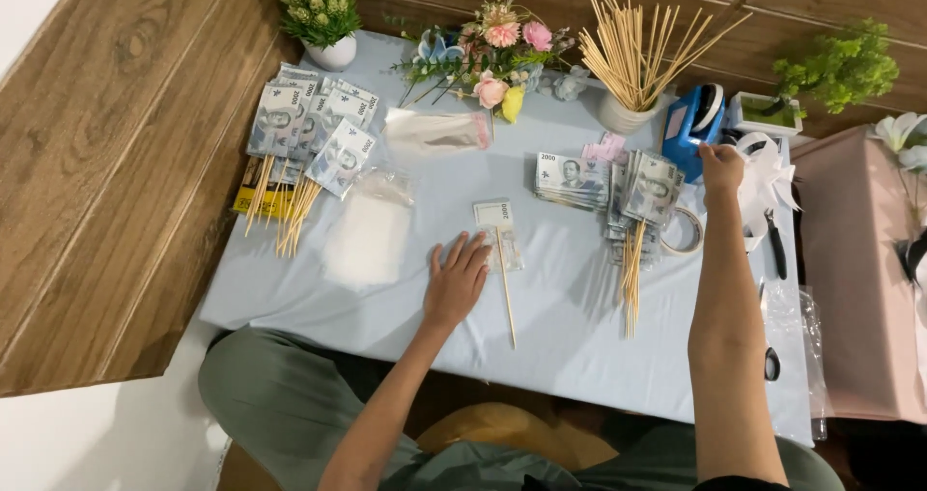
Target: The person places a banknote into a clear plastic sleeve, inserts a wooden skewer, and secures it with tape. This process is repeated multiple times to create several money skewers.
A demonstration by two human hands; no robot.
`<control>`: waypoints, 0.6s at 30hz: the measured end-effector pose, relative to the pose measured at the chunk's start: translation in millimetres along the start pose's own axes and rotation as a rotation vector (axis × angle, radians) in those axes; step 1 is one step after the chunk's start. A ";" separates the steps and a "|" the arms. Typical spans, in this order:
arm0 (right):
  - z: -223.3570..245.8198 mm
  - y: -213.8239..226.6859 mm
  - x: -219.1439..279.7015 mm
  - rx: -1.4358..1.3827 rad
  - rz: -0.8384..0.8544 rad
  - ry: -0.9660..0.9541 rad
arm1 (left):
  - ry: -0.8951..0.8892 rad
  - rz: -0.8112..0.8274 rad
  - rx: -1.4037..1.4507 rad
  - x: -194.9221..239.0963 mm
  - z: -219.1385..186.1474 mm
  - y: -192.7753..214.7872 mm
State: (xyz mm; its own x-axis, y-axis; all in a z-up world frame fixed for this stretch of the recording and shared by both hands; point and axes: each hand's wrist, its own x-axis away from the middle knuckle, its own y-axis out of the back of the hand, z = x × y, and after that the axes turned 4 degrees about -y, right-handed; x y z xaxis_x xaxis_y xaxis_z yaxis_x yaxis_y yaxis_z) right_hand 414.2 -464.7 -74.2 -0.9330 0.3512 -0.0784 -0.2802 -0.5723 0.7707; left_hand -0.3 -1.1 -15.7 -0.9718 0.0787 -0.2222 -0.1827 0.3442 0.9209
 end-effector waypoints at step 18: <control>44.8 38.0 87.4 -0.201 -0.093 0.028 | -0.062 -0.184 -0.013 -1.0 -2.8 5.3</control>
State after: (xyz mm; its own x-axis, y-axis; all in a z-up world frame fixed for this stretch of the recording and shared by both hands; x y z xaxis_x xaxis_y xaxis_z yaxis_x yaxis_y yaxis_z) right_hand 332.1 -422.6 -23.4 -0.9061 0.3904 -0.1632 -0.4023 -0.6752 0.6183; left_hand -0.7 -2.0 -9.7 -0.9109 0.0728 -0.4061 -0.3588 0.3462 0.8668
